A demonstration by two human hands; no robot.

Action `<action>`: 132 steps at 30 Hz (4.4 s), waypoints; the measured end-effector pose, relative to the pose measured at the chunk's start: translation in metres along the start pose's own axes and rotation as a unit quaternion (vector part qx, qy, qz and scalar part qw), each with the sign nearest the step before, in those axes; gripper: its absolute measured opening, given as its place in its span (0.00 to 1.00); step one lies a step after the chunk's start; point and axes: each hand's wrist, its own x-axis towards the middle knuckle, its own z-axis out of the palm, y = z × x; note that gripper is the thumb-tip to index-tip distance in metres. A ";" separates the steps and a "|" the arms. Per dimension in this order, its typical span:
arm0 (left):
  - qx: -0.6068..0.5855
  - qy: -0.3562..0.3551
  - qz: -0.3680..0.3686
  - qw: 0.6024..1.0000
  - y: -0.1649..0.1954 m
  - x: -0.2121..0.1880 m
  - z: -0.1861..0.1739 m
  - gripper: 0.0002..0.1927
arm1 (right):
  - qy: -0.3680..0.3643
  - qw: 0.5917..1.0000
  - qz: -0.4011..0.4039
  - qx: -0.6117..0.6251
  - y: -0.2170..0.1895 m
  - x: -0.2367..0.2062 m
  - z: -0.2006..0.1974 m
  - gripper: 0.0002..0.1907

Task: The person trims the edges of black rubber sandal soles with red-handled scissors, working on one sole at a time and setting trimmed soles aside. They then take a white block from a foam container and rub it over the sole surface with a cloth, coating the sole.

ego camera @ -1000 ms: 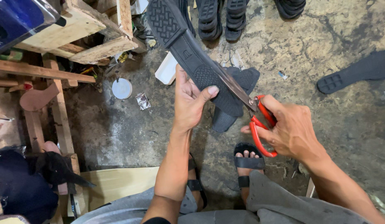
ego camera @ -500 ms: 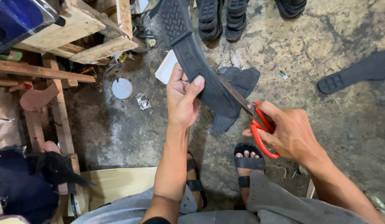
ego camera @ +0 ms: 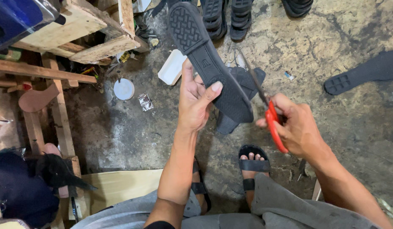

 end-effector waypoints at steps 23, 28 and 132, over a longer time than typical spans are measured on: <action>0.032 0.057 0.022 0.998 -0.005 -0.001 -0.004 0.22 | -0.003 0.996 -0.038 -0.082 0.007 0.000 0.004 0.24; 0.033 0.037 0.029 0.998 -0.013 0.000 0.000 0.24 | 0.065 0.967 -0.153 -0.194 -0.014 0.005 0.005 0.36; -0.236 -0.001 0.002 0.972 -0.040 -0.003 -0.003 0.36 | 0.101 0.958 -0.129 -0.237 -0.031 0.002 0.008 0.37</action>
